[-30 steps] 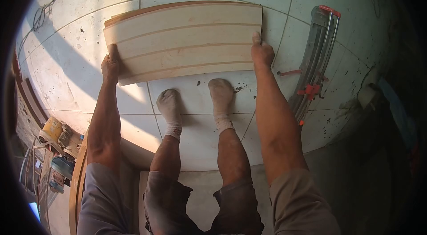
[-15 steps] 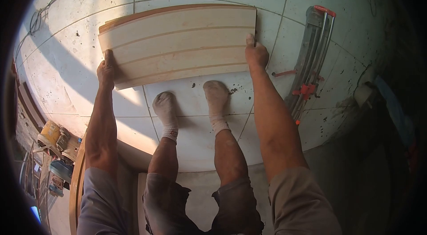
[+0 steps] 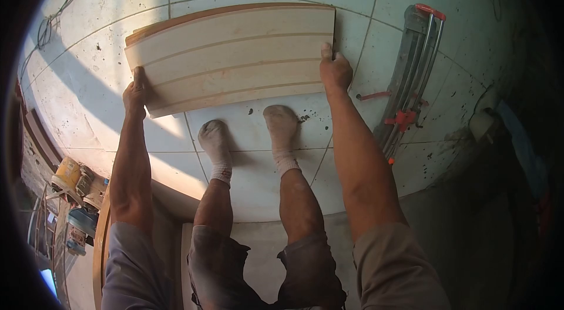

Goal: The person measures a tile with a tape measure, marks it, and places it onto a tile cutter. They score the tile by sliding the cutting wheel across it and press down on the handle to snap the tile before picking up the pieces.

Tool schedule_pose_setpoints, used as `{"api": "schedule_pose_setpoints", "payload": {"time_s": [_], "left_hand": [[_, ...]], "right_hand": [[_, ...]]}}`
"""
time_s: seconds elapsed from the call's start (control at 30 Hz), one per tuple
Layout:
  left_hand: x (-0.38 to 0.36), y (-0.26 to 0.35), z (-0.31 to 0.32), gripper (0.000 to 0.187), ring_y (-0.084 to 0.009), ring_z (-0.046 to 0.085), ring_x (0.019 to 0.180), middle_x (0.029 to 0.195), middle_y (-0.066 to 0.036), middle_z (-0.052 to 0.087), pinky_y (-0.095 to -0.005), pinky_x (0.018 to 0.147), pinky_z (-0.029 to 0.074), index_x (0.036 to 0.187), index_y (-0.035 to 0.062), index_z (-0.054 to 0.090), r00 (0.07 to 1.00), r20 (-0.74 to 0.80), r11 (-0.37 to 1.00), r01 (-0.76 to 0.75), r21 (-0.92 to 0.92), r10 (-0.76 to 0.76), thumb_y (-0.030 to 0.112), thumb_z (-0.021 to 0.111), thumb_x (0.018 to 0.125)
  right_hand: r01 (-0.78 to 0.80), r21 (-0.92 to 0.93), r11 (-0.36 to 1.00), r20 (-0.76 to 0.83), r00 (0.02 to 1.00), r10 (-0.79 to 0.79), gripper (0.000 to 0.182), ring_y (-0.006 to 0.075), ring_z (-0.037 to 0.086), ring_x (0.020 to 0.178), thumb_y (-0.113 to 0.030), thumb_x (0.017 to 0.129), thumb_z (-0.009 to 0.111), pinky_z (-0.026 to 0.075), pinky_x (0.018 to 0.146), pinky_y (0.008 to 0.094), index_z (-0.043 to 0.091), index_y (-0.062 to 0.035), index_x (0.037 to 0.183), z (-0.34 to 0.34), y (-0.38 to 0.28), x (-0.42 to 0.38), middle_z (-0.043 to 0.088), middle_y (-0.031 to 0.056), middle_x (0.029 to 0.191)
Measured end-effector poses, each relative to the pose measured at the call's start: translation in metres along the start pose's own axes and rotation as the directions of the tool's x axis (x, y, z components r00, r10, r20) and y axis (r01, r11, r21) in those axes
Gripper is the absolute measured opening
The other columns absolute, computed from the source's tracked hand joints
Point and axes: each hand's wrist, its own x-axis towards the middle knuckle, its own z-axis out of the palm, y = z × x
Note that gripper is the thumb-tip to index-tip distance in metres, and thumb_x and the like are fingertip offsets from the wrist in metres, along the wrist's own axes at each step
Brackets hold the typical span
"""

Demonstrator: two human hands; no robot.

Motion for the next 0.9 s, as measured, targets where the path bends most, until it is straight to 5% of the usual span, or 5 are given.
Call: {"api": "schedule_pose_setpoints", "payload": {"time_s": [0.3, 0.43, 0.57, 0.67, 0.9], "left_hand": [[0.000, 0.011, -0.008, 0.079, -0.0238, 0.059, 0.072, 0.070, -0.015, 0.062, -0.0365, 0.073, 0.047, 0.078, -0.0049, 0.069, 0.997, -0.079, 0.960, 0.044, 0.277, -0.023, 0.073, 0.056, 0.077], [-0.036, 0.038, 0.038, 0.076, -0.0352, 0.061, 0.096, 0.105, -0.022, 0.063, -0.0430, 0.087, 0.046, 0.107, -0.0035, 0.059, 0.949, -0.285, 0.951, -0.042, 0.306, 0.134, 0.068, 0.047, 0.084], [-0.062, 0.055, 0.099, 0.092, -0.0396, 0.026, 0.137, 0.147, -0.026, 0.025, -0.0555, 0.108, 0.022, 0.143, -0.0032, 0.021, 0.896, -0.438, 0.889, 0.139, 0.437, 0.075, 0.068, 0.037, 0.087], [-0.073, 0.051, 0.144, 0.091, -0.0387, 0.008, 0.143, 0.153, -0.026, 0.011, -0.0594, 0.110, 0.011, 0.147, -0.0017, 0.013, 0.883, -0.429, 0.915, -0.003, 0.403, 0.192, 0.067, 0.031, 0.089], [-0.100, 0.075, 0.191, 0.088, -0.0369, 0.002, 0.144, 0.154, -0.025, 0.006, -0.0598, 0.110, 0.004, 0.148, -0.0019, 0.010, 0.823, -0.540, 0.958, -0.019, 0.288, 0.179, 0.065, 0.024, 0.091]], "right_hand": [[0.008, 0.092, 0.996, -0.009, 1.000, -0.008, 0.064, 0.0440, 0.062, 0.089, -0.058, 0.090, 0.046, 0.048, 0.081, 0.0466, 0.066, 0.0024, 0.088, 0.002, -0.001, -0.003, 0.065, 0.0278, 0.089], [0.048, 0.126, 0.991, -0.099, 0.994, -0.036, 0.059, 0.0460, 0.061, 0.087, -0.054, 0.090, 0.050, 0.048, 0.079, 0.0490, 0.065, 0.0036, 0.085, 0.005, 0.000, -0.006, 0.064, 0.0293, 0.086], [0.070, 0.109, 0.992, -0.107, 0.993, -0.059, 0.057, 0.0457, 0.061, 0.086, -0.051, 0.091, 0.050, 0.047, 0.077, 0.0510, 0.063, 0.0036, 0.083, 0.003, 0.002, -0.004, 0.063, 0.0285, 0.085], [0.044, 0.130, 0.991, -0.042, 0.998, -0.039, 0.059, 0.0461, 0.059, 0.089, -0.054, 0.092, 0.046, 0.046, 0.079, 0.0491, 0.062, 0.0026, 0.090, 0.001, 0.001, -0.005, 0.063, 0.0288, 0.088], [0.094, 0.045, 0.995, 0.075, 0.992, -0.097, 0.053, 0.0421, 0.057, 0.097, -0.056, 0.091, 0.046, 0.047, 0.081, 0.0504, 0.055, -0.0043, 0.100, -0.006, 0.007, 0.005, 0.057, 0.0239, 0.100]]}}
